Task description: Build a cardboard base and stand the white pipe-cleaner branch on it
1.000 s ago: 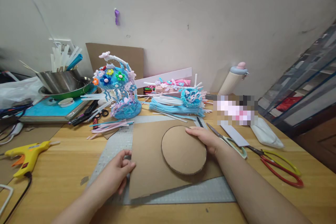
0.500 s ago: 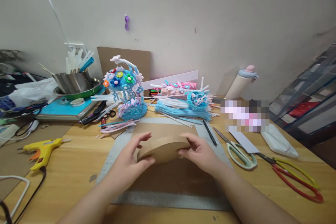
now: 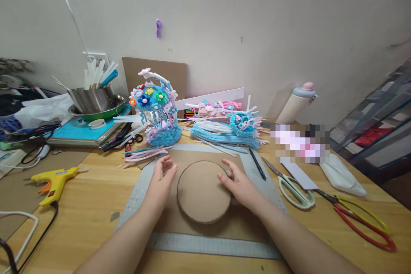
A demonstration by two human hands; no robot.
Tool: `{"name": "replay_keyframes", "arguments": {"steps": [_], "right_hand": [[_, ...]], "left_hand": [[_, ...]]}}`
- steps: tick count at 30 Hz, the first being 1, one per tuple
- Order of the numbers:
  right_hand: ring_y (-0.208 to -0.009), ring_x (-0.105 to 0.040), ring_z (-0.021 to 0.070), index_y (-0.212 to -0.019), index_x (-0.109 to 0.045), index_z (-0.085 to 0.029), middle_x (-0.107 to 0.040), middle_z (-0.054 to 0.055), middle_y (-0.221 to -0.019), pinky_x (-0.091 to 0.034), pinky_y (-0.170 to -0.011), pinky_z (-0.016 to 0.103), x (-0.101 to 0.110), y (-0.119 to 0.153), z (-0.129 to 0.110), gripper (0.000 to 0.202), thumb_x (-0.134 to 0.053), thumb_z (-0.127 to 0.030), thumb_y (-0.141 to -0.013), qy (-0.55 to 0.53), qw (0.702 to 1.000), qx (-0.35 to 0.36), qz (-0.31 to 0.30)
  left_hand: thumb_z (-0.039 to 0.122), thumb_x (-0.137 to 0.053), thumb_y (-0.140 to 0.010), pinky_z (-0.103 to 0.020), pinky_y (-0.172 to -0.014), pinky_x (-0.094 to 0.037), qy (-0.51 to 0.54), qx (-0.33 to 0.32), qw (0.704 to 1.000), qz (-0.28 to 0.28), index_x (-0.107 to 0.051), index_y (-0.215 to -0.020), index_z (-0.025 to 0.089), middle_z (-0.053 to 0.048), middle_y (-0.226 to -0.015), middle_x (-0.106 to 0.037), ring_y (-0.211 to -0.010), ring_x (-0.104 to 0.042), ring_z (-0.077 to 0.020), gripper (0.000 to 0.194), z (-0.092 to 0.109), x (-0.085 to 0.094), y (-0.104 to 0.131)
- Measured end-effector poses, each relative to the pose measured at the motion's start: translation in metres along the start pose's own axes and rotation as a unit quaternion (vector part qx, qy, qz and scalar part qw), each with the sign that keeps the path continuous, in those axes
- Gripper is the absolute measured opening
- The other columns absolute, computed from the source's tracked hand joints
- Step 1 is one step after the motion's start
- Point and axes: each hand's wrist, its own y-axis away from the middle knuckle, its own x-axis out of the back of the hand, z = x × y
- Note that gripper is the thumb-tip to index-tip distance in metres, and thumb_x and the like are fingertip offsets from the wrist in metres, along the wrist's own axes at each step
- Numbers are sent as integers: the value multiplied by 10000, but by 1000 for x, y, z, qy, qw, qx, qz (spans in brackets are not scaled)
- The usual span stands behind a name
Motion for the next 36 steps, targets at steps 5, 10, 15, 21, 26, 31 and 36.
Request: {"name": "replay_keyframes", "arguments": {"steps": [5,10,15,21,26,31,36], "right_hand": [[-1140,-485,277,-1166,-570,-225,-539,99,-1238,-335,-1000,456,25,-10,2,499,-625,-492,-748,111,991,33,62],[-597,-587,175,-1186,-558,-209,-622,56,-870,-502,-602,354,17,1,-2,544,-643,-489,-727,101,994,-42,4],[-677,-618,170,-1265,-462,-211,-618,66,-963,-508,-543,284,5,6,-6,562,-617,-413,-764,26,996,-74,-31],[-999,-567,237,-1018,-636,-230,-619,80,-1038,-446,-884,408,18,20,-32,236,-622,-319,-800,102,961,256,-27],[-1214,-426,264,-1177,-587,-292,-487,80,-1304,-351,-1011,414,32,23,-43,539,-747,-432,-681,268,890,287,-232],[-1181,-475,218,-1193,-547,-246,-516,84,-1268,-385,-998,388,26,9,-20,383,-546,-428,-856,219,957,163,-99],[-1345,-277,303,-1413,-330,-163,-311,164,-1470,-233,-1095,492,10,9,-5,848,-625,-564,-727,326,933,79,-130]], "left_hand": [[349,-626,-719,-428,-1047,-319,-5,-1,1000,-30,-497,-1086,178,-134,-1217,-530,-1232,-450,-276,425,-4,10,-4],[337,-600,-762,-429,-991,-408,40,60,990,-123,-529,-1129,140,-166,-1198,-585,-1154,-545,-276,423,4,14,10],[237,-616,-769,-395,-1059,-354,138,44,976,-165,-505,-1172,170,-139,-1260,-568,-1228,-490,-249,423,9,19,13],[251,-537,-841,-405,-1102,-284,262,-130,952,-87,-528,-1137,196,-112,-1302,-549,-1266,-450,-238,301,17,22,13],[395,-419,-863,-435,-996,-409,33,-52,998,-3,-476,-1165,188,-148,-1321,-521,-1242,-478,-253,371,2,31,-2],[341,-549,-754,-491,-1014,-362,-126,-53,989,-63,-564,-1144,166,-150,-1255,-580,-1205,-500,-305,429,-11,32,-7],[324,-580,-722,-483,-1122,-107,-276,-113,951,-85,-632,-1127,87,-187,-1394,-450,-1344,-286,-335,472,-13,31,-1]]}}
